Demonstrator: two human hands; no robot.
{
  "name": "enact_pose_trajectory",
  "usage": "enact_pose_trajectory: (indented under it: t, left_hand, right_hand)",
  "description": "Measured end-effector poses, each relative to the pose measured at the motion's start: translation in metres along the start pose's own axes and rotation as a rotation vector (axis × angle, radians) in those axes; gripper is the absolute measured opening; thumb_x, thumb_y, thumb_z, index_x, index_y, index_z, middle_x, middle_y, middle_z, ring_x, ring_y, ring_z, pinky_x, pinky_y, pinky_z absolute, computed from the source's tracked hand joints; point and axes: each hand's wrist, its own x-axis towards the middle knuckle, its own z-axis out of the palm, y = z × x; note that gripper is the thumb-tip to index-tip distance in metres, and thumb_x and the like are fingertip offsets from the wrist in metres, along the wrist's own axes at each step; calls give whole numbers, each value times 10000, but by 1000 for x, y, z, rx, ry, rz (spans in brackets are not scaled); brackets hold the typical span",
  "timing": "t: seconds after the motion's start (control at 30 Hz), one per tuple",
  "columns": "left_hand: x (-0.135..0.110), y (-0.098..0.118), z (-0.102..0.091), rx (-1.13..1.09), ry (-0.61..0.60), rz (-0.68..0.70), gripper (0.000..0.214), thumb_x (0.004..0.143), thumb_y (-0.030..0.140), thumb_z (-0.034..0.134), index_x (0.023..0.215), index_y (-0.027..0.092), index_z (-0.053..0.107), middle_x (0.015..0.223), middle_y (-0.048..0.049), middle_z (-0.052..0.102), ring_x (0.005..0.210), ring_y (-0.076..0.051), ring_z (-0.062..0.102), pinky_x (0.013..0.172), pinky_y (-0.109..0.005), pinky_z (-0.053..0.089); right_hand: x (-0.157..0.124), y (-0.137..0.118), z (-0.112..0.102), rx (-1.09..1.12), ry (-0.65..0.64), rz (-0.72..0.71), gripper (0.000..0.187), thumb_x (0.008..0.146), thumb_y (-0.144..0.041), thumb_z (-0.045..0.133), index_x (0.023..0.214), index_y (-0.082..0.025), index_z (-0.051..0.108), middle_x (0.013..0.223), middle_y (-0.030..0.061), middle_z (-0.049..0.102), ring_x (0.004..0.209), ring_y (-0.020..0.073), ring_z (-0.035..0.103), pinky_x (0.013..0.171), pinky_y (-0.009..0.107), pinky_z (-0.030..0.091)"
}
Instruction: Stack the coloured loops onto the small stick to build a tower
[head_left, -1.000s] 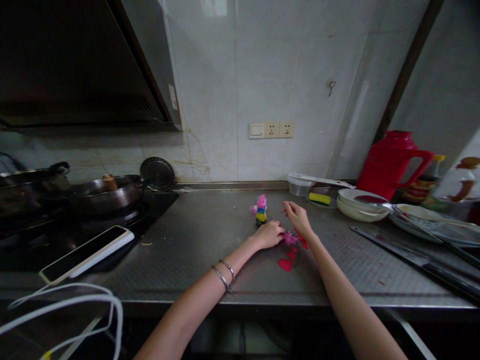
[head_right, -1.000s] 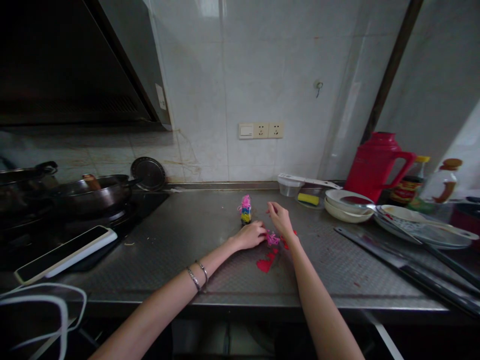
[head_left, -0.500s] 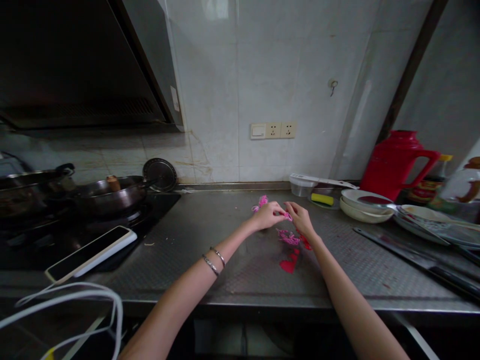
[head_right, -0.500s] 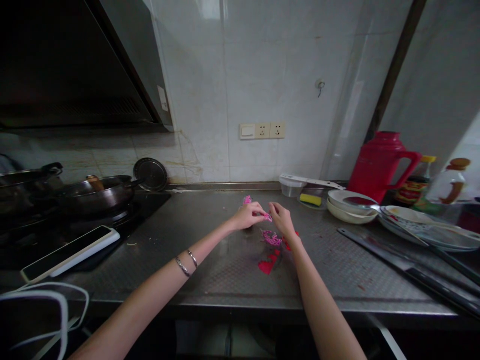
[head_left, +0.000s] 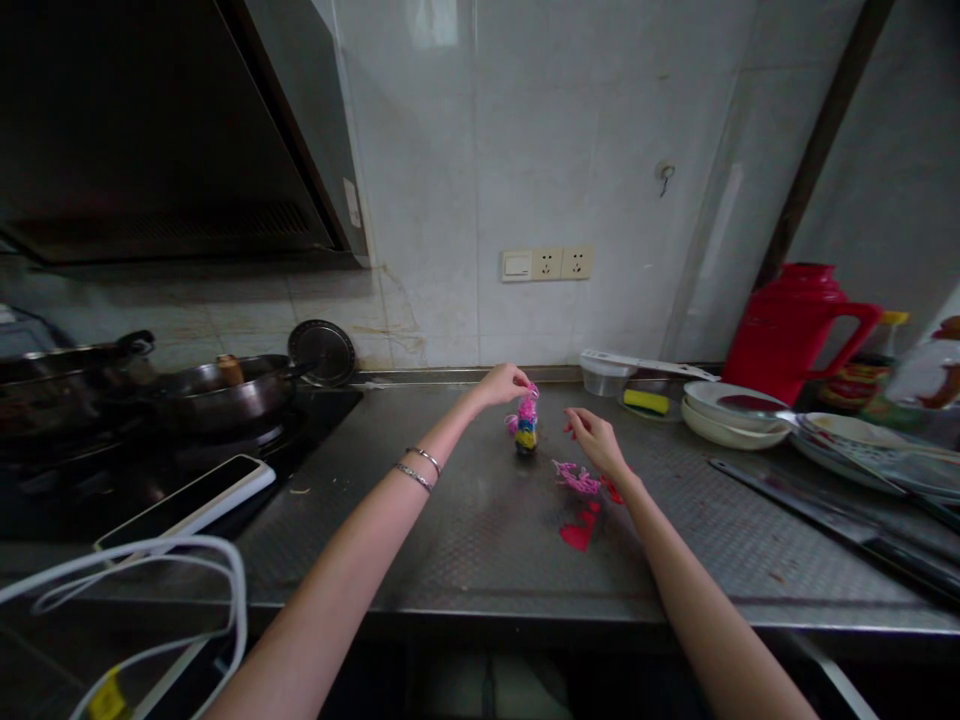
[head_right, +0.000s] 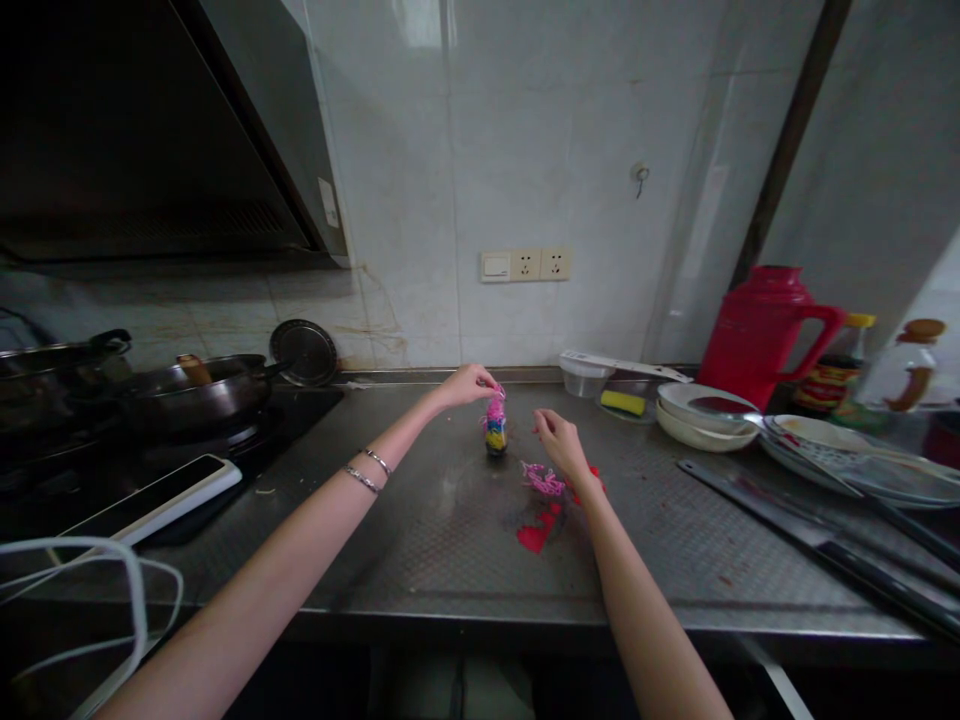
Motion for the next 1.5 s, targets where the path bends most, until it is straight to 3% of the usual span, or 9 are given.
enact_pose_trajectory:
  t: [0.63,1.2,1.5]
  left_hand:
    - [-3,-13,5,-41,-25,5,239,683,264,592,831,103,690,798,-74,676,719,-135,584,661,-234,423]
    - [-4,-11,9,-39,103,29,177,667,264,628,738,116,691,699,-42,643,655,-113,550,629,-224,407]
    - [-2,-10,10,-59,112,34,199,700,273,589,743,110,696,691,-51,643,612,-105,541,591,-214,391]
  right_hand:
    - [1,0,2,-43,-23,-22,446,815,-483,365,928,-135,620,667,47,632,549,140,544,552,243,416]
    - [1,-3,2,-29,-6,-27,456,812,-502,362,915,-144,624,702,55,640,597,151,556,575,250,419]
    - [0,-3,3,-22,-26,-21,465,811,-509,356,926,-145,621,722,68,645,626,170,565,597,268,428]
